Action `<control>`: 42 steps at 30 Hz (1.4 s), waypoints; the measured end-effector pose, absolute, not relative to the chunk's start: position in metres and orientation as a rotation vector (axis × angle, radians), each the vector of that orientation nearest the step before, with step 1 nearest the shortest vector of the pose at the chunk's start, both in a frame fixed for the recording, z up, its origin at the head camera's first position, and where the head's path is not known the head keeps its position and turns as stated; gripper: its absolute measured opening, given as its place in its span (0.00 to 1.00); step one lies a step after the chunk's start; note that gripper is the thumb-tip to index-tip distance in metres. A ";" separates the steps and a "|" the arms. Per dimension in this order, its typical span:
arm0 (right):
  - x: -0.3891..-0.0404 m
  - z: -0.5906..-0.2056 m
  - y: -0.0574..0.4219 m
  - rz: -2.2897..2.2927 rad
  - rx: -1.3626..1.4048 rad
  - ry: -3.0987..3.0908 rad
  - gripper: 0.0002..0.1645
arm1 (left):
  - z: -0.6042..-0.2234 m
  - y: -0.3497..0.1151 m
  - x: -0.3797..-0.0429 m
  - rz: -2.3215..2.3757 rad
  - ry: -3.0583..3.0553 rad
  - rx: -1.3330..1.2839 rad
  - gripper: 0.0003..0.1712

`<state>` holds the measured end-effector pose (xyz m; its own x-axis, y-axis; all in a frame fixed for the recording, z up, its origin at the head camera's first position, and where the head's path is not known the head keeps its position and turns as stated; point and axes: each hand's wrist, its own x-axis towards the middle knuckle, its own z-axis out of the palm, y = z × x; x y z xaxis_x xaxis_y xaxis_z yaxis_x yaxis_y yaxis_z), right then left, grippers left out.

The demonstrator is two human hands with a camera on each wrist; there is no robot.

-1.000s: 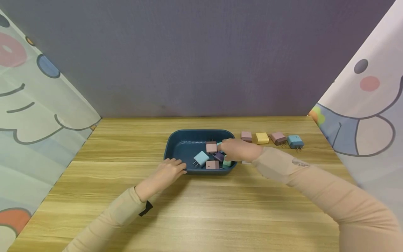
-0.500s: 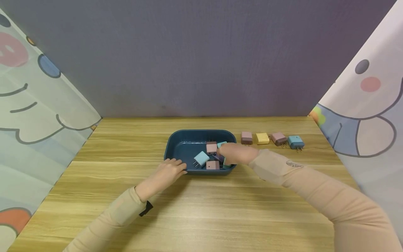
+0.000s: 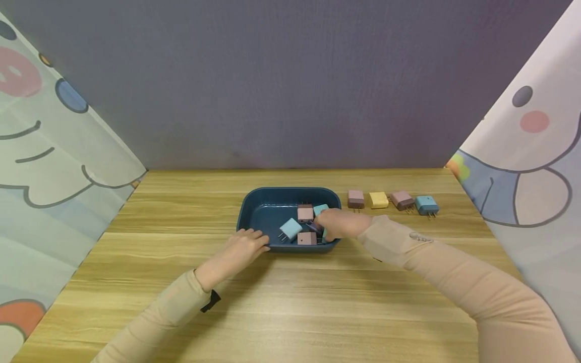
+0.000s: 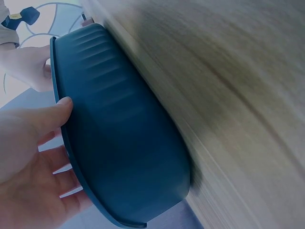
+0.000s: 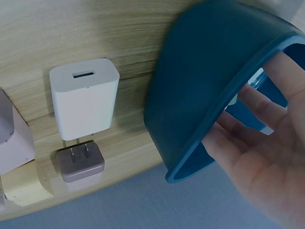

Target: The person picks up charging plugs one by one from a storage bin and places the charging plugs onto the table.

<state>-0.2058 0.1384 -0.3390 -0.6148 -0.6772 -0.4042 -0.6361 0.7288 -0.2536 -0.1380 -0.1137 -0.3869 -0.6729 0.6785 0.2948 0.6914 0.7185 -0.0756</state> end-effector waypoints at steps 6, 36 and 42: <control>-0.206 -0.341 0.136 -0.063 -1.023 2.468 0.15 | -0.387 -0.114 -0.138 -0.059 -2.636 -1.067 0.07; -0.207 -0.332 0.136 -0.084 -0.939 2.475 0.12 | -0.388 -0.114 -0.139 -0.050 -2.641 -1.073 0.07; -0.204 -0.321 0.137 -0.112 -0.971 2.487 0.15 | -0.388 -0.114 -0.138 -0.049 -2.635 -1.070 0.06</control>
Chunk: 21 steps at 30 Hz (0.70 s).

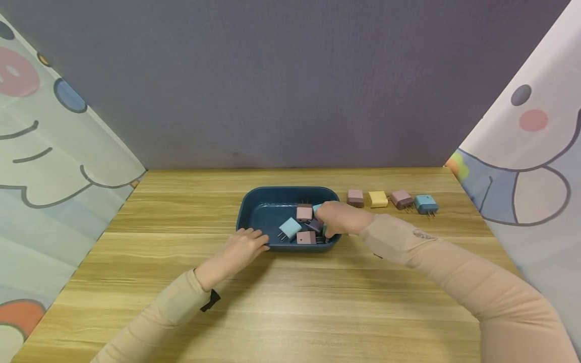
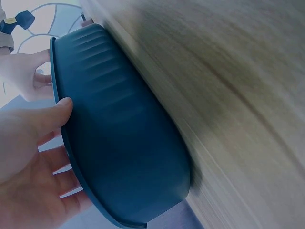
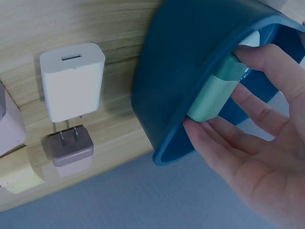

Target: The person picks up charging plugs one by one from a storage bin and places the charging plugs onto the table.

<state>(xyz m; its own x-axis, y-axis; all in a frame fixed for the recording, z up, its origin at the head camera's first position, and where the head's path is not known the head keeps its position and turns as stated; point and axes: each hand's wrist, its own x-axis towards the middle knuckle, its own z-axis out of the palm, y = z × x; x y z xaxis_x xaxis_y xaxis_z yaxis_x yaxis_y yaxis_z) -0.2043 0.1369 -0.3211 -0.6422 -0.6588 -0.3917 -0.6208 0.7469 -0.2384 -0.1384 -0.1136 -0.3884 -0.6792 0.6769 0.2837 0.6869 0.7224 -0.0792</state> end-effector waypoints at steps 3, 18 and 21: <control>-0.204 -0.319 0.137 -0.090 -0.980 2.503 0.14 | -0.388 -0.113 -0.138 -0.052 -2.628 -1.069 0.06; -0.204 -0.315 0.145 -0.080 -0.972 2.603 0.15 | -0.387 -0.113 -0.138 -0.061 -2.601 -1.073 0.07; -0.205 -0.316 0.149 -0.114 -1.014 2.623 0.14 | -0.387 -0.113 -0.138 -0.062 -2.599 -1.074 0.06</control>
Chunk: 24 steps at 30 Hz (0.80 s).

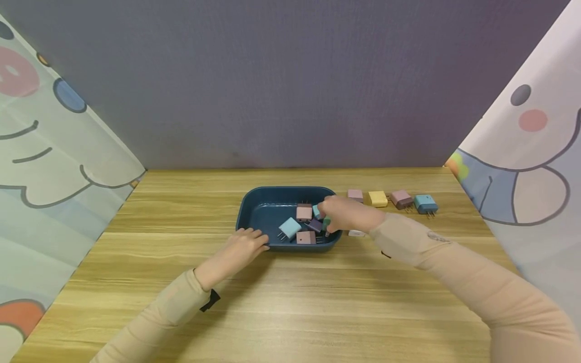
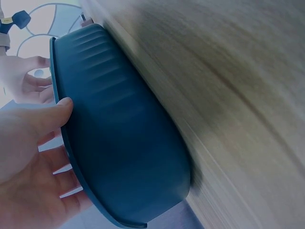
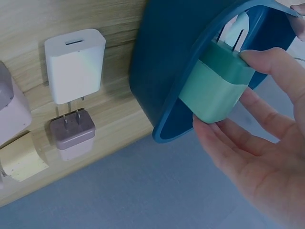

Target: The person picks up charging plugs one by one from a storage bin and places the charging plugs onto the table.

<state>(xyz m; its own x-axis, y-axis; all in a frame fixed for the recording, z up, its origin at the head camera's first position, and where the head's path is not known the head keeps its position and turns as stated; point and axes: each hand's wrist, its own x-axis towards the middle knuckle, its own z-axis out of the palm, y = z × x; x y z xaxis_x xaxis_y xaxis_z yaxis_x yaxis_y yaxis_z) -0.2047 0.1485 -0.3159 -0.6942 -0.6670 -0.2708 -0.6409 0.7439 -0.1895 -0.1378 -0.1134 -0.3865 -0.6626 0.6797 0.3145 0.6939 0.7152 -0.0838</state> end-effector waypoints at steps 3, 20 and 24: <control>-0.205 -0.315 0.152 -0.156 -1.064 2.648 0.15 | -0.387 -0.113 -0.138 -0.063 -2.602 -1.073 0.06; -0.198 -0.306 0.168 -0.252 -1.053 2.757 0.13 | -0.387 -0.113 -0.138 -0.065 -2.624 -1.075 0.06; -0.196 -0.305 0.173 -0.298 -1.048 2.775 0.13 | -0.386 -0.113 -0.137 -0.073 -2.623 -1.077 0.06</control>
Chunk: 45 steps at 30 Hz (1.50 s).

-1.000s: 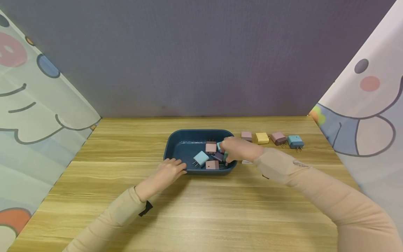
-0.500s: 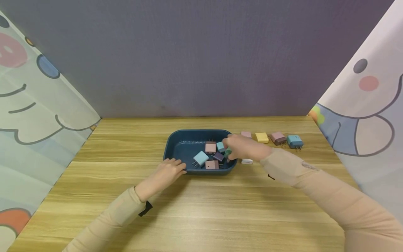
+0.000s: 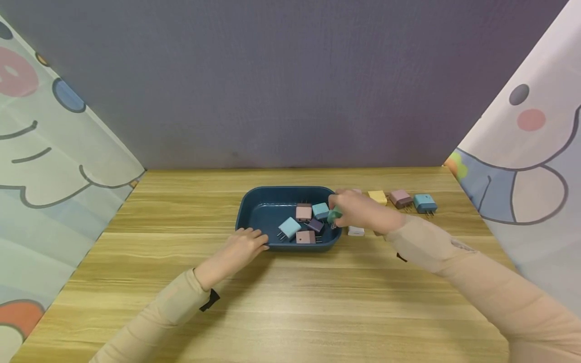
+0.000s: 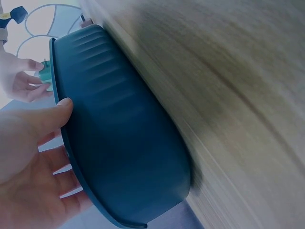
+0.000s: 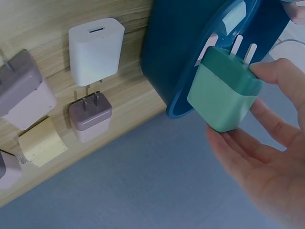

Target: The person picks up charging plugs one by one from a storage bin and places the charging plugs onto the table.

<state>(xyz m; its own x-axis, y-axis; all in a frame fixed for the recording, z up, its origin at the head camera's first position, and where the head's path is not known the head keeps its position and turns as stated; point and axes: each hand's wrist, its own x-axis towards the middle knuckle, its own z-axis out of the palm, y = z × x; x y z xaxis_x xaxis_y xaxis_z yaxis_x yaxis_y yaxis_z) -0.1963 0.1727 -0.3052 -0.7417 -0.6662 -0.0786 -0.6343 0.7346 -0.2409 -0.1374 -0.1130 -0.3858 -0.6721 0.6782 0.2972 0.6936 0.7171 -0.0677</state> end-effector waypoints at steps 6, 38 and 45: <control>-0.194 -0.305 0.181 -0.353 -1.073 2.818 0.14 | -0.385 -0.113 -0.137 -0.052 -2.662 -1.073 0.07; -0.192 -0.305 0.238 -0.531 -0.906 2.968 0.16 | -0.387 -0.113 -0.138 -0.050 -2.626 -1.074 0.07; -0.192 -0.306 0.257 -0.577 -0.781 3.000 0.18 | -0.389 -0.114 -0.138 -0.052 -2.612 -1.067 0.07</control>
<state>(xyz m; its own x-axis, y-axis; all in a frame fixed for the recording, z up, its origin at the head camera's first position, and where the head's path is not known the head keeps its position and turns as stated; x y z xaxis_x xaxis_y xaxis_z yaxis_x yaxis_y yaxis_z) -0.1923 0.2567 -0.3063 -0.8773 -0.4689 0.1019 -0.4733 0.8105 -0.3450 -0.1385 -0.1136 -0.3887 -0.6709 0.6763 0.3042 0.6879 0.7208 -0.0851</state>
